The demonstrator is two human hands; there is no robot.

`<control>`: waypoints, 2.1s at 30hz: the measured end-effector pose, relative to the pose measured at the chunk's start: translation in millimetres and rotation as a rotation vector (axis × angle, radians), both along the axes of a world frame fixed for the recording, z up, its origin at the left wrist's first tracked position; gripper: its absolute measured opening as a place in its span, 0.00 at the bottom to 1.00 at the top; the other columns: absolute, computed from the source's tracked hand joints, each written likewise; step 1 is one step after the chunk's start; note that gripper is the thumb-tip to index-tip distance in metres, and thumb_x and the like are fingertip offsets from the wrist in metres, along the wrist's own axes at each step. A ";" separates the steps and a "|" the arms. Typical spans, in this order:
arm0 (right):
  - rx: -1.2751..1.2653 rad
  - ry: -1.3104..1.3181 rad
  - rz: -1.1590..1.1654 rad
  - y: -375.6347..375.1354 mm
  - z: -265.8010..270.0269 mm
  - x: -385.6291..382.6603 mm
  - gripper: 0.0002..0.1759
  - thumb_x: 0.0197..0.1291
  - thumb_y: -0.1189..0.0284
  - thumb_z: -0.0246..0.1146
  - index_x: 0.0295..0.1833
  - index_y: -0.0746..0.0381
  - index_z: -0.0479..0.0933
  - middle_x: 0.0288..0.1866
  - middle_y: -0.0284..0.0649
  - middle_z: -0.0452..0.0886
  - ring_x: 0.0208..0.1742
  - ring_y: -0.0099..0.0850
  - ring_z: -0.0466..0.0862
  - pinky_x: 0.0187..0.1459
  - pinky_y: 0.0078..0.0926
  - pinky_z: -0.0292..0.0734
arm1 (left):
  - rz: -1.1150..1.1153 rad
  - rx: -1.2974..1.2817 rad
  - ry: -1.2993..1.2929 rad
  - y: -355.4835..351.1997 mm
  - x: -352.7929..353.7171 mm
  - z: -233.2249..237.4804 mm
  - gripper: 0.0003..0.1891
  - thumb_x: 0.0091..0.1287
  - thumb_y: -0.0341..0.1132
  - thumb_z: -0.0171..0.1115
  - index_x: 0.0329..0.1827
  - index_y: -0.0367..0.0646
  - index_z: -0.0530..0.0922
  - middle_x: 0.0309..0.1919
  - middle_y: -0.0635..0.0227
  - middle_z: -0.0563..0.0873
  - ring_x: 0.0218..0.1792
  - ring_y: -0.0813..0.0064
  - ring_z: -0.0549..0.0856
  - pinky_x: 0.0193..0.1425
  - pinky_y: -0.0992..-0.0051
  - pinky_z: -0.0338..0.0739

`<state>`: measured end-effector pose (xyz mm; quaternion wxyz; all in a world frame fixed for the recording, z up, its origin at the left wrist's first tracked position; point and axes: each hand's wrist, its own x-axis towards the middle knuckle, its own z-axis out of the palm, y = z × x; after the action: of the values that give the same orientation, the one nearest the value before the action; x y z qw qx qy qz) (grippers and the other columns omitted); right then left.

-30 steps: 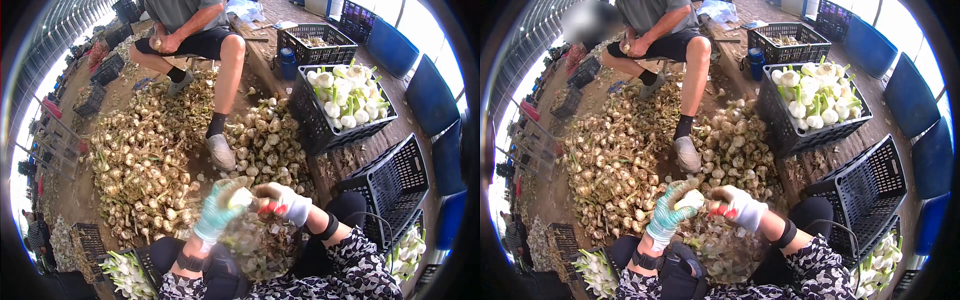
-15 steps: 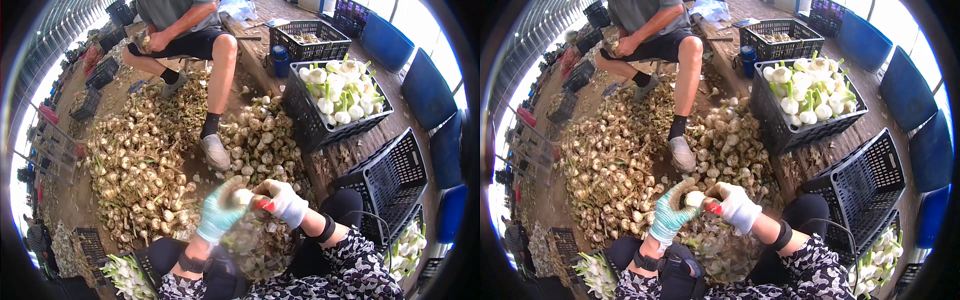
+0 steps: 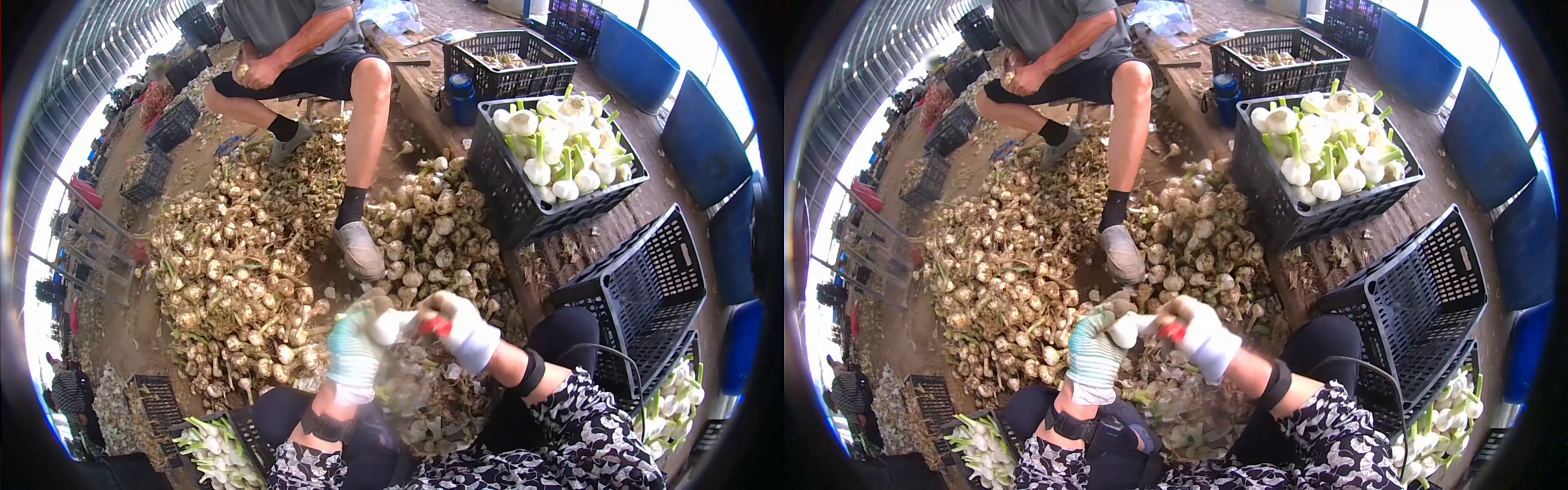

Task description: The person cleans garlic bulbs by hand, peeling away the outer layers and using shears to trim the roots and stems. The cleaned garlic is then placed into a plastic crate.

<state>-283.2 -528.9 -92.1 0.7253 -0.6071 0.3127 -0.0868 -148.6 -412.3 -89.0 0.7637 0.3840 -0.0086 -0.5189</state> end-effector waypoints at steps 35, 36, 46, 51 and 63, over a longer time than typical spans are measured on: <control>-0.576 -0.318 0.662 26.2 25.0 -20.4 0.12 0.48 0.76 0.62 0.41 0.57 0.77 0.32 0.39 0.81 0.35 0.36 0.82 0.38 0.30 0.77 | 0.137 0.152 0.097 -6.4 5.7 0.9 0.14 0.68 0.37 0.51 0.49 0.39 0.77 0.35 0.64 0.84 0.30 0.73 0.83 0.27 0.73 0.81; -0.502 -0.090 0.795 22.2 21.0 -22.6 0.11 0.49 0.72 0.63 0.41 0.58 0.77 0.32 0.39 0.81 0.35 0.36 0.82 0.38 0.30 0.77 | 0.143 0.154 0.096 -3.7 7.7 0.9 0.14 0.68 0.37 0.51 0.49 0.39 0.77 0.35 0.64 0.84 0.30 0.73 0.83 0.27 0.73 0.81; -0.849 -0.261 -0.028 6.3 21.0 -14.0 0.25 0.44 0.68 0.70 0.50 0.61 0.74 0.42 0.46 0.76 0.45 0.43 0.77 0.46 0.32 0.73 | -0.004 0.186 -0.080 -8.1 -9.1 17.4 0.16 0.68 0.40 0.49 0.49 0.39 0.77 0.34 0.64 0.84 0.30 0.73 0.83 0.28 0.76 0.80; -0.890 -0.455 0.195 28.0 35.4 -20.1 0.14 0.47 0.72 0.65 0.42 0.60 0.77 0.36 0.40 0.77 0.37 0.38 0.79 0.41 0.33 0.75 | -0.054 0.124 0.111 -12.1 -13.5 16.5 0.14 0.67 0.38 0.50 0.47 0.40 0.78 0.33 0.66 0.83 0.28 0.75 0.83 0.24 0.79 0.79; -0.837 -0.426 -0.026 23.4 30.6 -16.5 0.18 0.40 0.84 0.63 0.41 0.61 0.74 0.37 0.42 0.76 0.38 0.41 0.78 0.38 0.31 0.75 | -0.078 0.171 0.136 -22.3 -21.9 15.2 0.15 0.68 0.38 0.47 0.51 0.39 0.74 0.35 0.64 0.82 0.28 0.75 0.81 0.30 0.76 0.80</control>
<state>-299.7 -505.5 -61.5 0.4652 -0.8121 0.1024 -0.3371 -170.5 -434.6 -73.9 0.7064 0.4109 0.0726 -0.5718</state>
